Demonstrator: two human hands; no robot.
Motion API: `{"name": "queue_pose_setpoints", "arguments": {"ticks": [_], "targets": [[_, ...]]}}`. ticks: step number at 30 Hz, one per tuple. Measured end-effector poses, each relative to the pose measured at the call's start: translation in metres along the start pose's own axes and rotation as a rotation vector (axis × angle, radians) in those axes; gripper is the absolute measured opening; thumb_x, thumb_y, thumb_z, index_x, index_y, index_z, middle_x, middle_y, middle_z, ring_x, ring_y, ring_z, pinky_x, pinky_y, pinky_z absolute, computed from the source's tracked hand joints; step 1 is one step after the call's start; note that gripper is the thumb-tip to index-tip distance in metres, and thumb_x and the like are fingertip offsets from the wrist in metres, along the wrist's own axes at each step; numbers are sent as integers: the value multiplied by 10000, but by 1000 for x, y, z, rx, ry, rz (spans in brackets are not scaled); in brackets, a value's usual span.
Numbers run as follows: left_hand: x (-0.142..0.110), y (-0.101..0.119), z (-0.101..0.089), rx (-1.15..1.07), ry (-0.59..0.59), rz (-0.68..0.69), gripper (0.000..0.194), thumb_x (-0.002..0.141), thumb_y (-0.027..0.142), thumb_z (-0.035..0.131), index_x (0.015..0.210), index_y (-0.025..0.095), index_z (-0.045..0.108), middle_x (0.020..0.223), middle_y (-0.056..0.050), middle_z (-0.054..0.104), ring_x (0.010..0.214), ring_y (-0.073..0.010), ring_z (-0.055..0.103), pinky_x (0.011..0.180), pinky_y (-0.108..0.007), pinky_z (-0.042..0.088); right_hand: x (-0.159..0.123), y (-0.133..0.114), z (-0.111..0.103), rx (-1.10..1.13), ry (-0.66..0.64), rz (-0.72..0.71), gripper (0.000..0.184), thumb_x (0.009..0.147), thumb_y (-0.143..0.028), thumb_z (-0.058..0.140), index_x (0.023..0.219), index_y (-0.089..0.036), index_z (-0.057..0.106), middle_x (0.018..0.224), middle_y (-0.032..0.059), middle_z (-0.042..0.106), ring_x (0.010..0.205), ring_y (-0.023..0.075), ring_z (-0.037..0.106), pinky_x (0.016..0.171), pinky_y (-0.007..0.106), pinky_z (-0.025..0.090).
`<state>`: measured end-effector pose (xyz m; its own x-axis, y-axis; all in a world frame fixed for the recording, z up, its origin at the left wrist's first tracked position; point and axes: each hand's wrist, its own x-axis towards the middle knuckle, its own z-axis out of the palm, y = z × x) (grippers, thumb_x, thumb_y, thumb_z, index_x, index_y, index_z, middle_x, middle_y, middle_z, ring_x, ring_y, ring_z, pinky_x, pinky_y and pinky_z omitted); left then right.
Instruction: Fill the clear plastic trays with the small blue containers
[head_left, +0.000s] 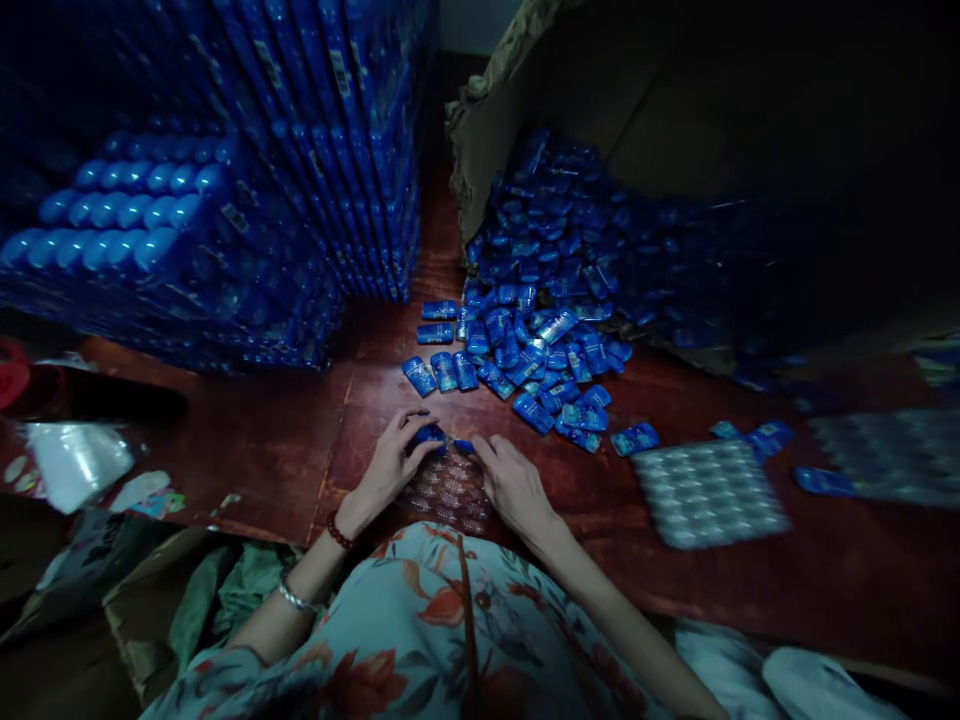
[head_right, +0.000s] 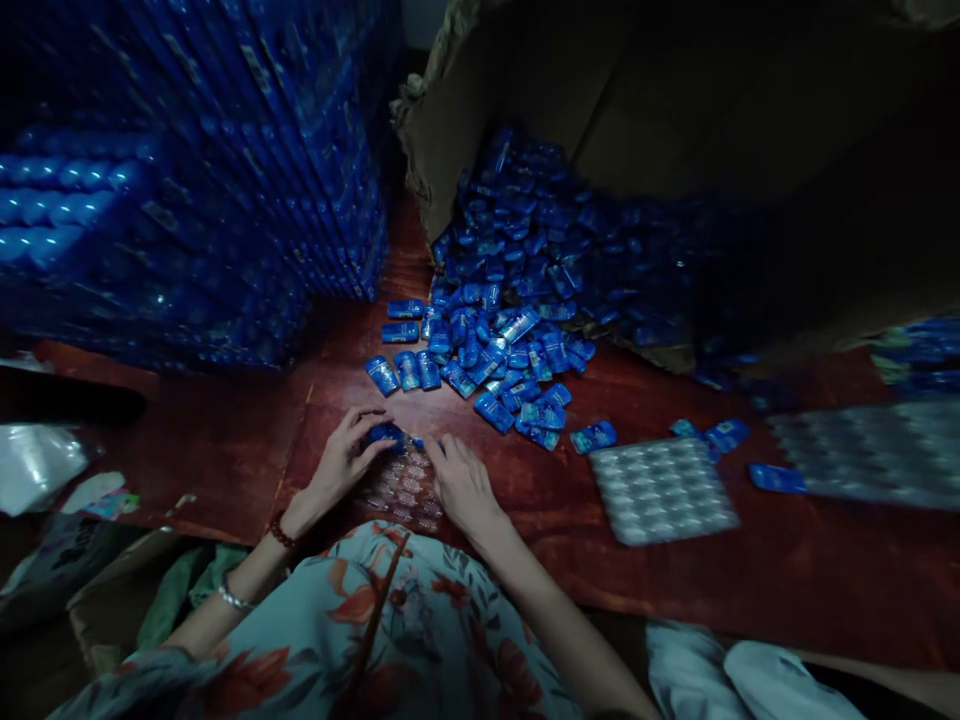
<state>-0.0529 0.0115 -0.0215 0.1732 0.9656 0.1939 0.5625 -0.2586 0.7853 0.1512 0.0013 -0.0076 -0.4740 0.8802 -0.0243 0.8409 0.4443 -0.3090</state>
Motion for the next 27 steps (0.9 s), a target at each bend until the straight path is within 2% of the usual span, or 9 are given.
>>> {"name": "queue_pose_setpoints", "arguments": {"ticks": [3, 6, 9, 12, 15, 18, 22, 27], "targets": [[-5, -5, -9, 81, -121, 66, 365, 873, 188, 513, 1232, 230, 465, 1237, -98, 456, 1119, -200, 514, 931, -356, 468, 6, -2, -12, -46, -105, 4, 365, 862, -75, 387, 1191, -157, 521, 972, 97, 582, 879, 195, 544, 768, 286, 470], [-7, -6, -14, 242, -235, 98, 378, 893, 110, 414, 1257, 213, 433, 1211, -107, 478, 1053, -191, 546, 866, -328, 497, 13, -4, -19, -78, -167, -8, 425, 829, -31, 392, 1220, -166, 493, 1025, 98, 571, 943, 202, 525, 834, 297, 444], [-2, 2, -16, 418, -339, 160, 344, 874, 47, 374, 1181, 163, 474, 1082, -108, 528, 937, -186, 562, 790, -313, 506, 18, -5, -24, -111, -213, -28, 433, 820, -20, 386, 1215, -168, 482, 1041, 97, 566, 956, 207, 517, 857, 309, 431], [9, 13, -15, 566, -414, 222, 306, 838, 13, 392, 1090, 146, 504, 1015, -100, 548, 929, -195, 545, 807, -330, 489, 23, -7, -27, -142, -246, -40, 368, 837, -40, 374, 1158, -163, 507, 1012, 94, 572, 916, 212, 528, 824, 316, 442], [22, 26, -11, 688, -536, 220, 297, 806, 2, 412, 1046, 139, 522, 1011, -102, 561, 916, -207, 548, 804, -346, 483, 25, -11, -28, -159, -256, -35, 321, 844, -49, 368, 1101, -158, 527, 1000, 97, 578, 908, 217, 535, 809, 324, 449], [32, 36, -3, 782, -645, 200, 269, 816, 18, 406, 1036, 100, 539, 1016, -136, 575, 924, -245, 557, 779, -378, 487, 26, -16, -30, -174, -269, -28, 347, 840, -45, 372, 1145, -147, 505, 1035, 108, 582, 937, 219, 540, 816, 326, 452], [45, 40, 5, 812, -697, 148, 260, 835, 32, 396, 1050, 65, 538, 1000, -163, 585, 914, -262, 573, 739, -380, 497, 30, -20, -30, -192, -260, -30, 370, 846, -35, 348, 1172, -124, 500, 1059, 123, 589, 946, 216, 554, 813, 323, 461], [57, 35, -1, 722, -692, 209, 221, 837, 17, 396, 952, 97, 567, 970, -127, 595, 943, -227, 564, 806, -336, 484, 40, -28, -23, -242, -228, -39, 348, 845, -16, 318, 1096, -84, 551, 968, 152, 609, 858, 227, 584, 727, 343, 479]]}}
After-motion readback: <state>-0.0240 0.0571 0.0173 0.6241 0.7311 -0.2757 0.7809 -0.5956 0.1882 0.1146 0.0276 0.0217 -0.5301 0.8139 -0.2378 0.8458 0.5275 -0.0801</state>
